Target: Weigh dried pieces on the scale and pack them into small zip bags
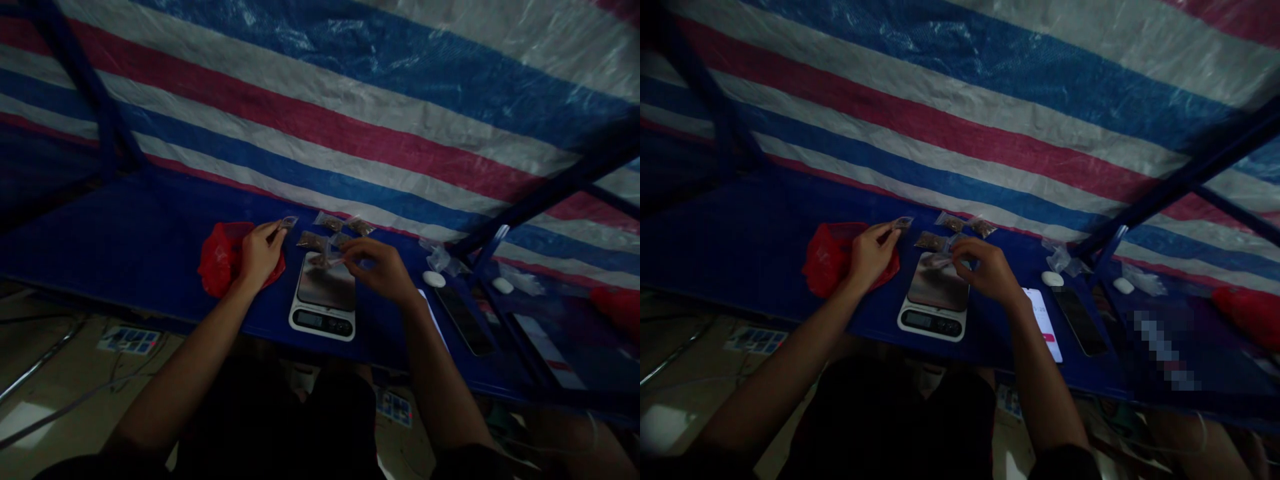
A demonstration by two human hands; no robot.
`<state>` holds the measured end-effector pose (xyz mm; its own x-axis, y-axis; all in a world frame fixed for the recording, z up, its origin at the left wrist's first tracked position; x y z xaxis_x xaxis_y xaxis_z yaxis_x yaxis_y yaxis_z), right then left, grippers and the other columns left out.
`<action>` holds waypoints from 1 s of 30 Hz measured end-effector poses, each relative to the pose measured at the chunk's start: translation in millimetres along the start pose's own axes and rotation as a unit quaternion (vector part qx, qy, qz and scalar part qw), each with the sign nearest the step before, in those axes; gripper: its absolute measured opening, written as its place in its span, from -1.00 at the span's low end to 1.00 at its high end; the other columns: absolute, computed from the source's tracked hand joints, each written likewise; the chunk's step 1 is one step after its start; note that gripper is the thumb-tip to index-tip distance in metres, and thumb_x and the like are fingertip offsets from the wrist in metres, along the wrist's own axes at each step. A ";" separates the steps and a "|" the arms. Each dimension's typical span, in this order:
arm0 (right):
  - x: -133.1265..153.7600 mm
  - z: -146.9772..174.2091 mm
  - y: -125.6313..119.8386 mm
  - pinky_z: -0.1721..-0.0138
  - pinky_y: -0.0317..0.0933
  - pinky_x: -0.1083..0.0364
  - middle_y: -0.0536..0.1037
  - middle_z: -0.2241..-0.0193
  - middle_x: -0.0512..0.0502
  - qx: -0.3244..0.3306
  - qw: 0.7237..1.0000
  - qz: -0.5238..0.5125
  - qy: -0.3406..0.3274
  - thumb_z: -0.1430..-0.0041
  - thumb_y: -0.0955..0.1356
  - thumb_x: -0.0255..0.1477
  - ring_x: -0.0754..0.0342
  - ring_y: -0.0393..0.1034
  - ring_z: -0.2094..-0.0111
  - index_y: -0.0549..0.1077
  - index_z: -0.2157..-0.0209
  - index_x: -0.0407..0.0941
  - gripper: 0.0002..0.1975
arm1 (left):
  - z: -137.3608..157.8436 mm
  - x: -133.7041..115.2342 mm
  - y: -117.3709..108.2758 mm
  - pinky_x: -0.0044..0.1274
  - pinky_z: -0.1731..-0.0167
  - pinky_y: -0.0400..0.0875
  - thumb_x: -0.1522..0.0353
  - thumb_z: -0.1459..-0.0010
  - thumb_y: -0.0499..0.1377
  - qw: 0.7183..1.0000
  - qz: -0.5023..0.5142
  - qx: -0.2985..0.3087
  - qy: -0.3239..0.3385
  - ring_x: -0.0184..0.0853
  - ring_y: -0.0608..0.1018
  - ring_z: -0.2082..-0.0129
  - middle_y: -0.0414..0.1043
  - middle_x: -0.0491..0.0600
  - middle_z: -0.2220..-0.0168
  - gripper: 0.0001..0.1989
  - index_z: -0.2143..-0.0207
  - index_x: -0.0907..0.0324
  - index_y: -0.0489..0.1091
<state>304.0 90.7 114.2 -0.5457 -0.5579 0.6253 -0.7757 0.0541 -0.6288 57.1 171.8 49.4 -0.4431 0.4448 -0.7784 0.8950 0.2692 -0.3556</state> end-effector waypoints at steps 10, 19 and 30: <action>-4.7 21.8 -46.5 -0.09 0.43 -0.17 0.68 0.00 -0.15 -0.086 0.994 0.070 -0.008 -0.12 0.33 -0.60 -0.14 0.56 -0.08 0.65 0.14 -0.01 -0.64 | 0.9 -4.6 0.6 -0.36 -0.05 0.55 0.16 -0.38 0.18 1.000 -0.021 0.007 -0.006 -0.12 0.69 0.03 0.71 0.11 0.05 -0.65 0.08 0.19 0.67; -87.0 25.2 -59.9 0.30 0.32 0.02 0.65 0.41 -0.08 -0.350 0.924 0.038 0.147 -0.11 0.29 -0.51 0.00 0.49 0.39 0.59 0.39 -0.11 -0.79 | -0.4 -6.7 -7.3 -0.40 -0.09 0.50 0.22 -0.38 0.19 0.999 -0.019 -0.030 0.009 -0.20 0.67 0.00 0.68 0.06 0.02 -0.71 0.02 0.18 0.60; -56.7 23.7 -24.9 0.17 0.34 0.02 0.64 0.37 -0.04 -0.290 0.953 0.057 0.069 -0.18 0.29 -0.55 0.02 0.49 0.31 0.57 0.39 -0.08 -0.78 | -0.7 -5.9 -14.6 -0.46 0.09 0.48 0.29 -0.26 0.30 0.996 -0.011 -0.082 0.024 -0.25 0.64 0.19 0.64 -0.03 0.23 -0.87 0.21 0.17 0.55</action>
<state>361.7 101.4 83.5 -0.6420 -0.4095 0.6482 -0.7319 0.5789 -0.3593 46.6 165.9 59.5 -0.4678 0.4768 -0.7442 0.8665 0.4133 -0.2799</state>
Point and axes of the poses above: each hand's wrist, its own z-axis away from the middle knuckle, its own y-axis out of the palm, x = y × z, the point moved 9 cm from there along -z, towards the middle knuckle
